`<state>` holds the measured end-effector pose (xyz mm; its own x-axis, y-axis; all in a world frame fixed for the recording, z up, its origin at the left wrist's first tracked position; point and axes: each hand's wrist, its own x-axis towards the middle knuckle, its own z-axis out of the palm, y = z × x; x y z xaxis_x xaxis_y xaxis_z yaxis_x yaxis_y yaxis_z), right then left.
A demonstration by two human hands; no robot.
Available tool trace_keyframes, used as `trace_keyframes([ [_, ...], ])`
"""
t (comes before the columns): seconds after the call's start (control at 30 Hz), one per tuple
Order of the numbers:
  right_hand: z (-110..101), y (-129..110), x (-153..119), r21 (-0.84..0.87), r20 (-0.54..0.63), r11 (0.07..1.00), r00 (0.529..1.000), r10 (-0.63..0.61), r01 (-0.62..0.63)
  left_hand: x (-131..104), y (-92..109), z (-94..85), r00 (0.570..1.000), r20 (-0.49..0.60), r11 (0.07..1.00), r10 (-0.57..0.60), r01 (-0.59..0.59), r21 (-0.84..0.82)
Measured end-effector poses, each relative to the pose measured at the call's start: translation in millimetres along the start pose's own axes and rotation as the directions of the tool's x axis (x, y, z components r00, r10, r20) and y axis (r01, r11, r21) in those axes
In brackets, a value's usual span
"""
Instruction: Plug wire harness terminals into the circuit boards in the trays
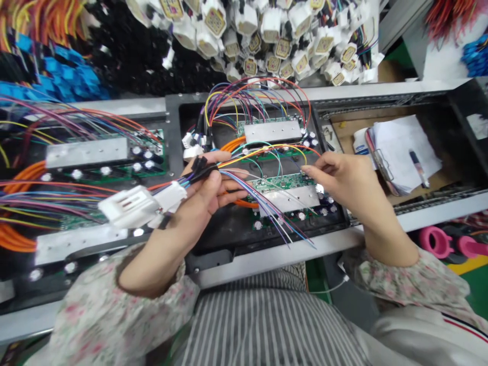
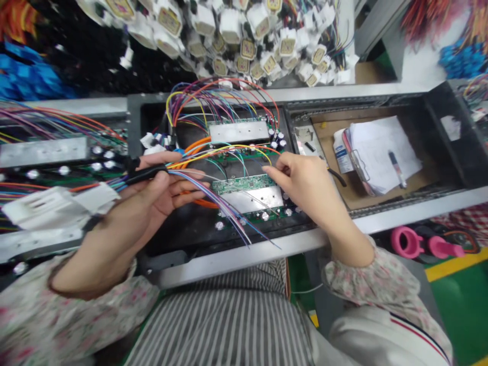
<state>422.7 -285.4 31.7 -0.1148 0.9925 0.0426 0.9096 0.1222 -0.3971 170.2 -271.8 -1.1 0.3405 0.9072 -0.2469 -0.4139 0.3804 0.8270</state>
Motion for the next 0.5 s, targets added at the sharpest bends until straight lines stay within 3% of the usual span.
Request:
trace_keyframes([
  [0.13, -5.2, -23.3, -1.2, 0.119, 0.19, 0.977, 0.961, -0.2, 0.179, -0.7, -0.2, 0.5, 1.0, -0.022, 1.0, -0.001, 0.002, 0.03],
  [0.2, -4.1, -31.5, 0.7, 0.151, 0.152, 0.972, 0.968, -0.202, 0.179, -1.1, -0.6, 0.4, 0.999, -0.045, 0.999, 0.003, -0.001, 0.046],
  [0.3, 1.1, -35.9, 6.2, 0.231, 0.028, 0.971, 0.997, -0.075, 0.066, -1.3, -1.7, 0.5, 0.996, -0.083, 0.998, 0.022, -0.017, 0.062],
  [0.5, 13.9, -34.4, 11.3, 0.319, -0.008, 0.943, 0.995, -0.101, 0.098, -1.8, -2.3, 0.0, 0.998, -0.051, 0.997, 0.04, -0.036, 0.064],
])
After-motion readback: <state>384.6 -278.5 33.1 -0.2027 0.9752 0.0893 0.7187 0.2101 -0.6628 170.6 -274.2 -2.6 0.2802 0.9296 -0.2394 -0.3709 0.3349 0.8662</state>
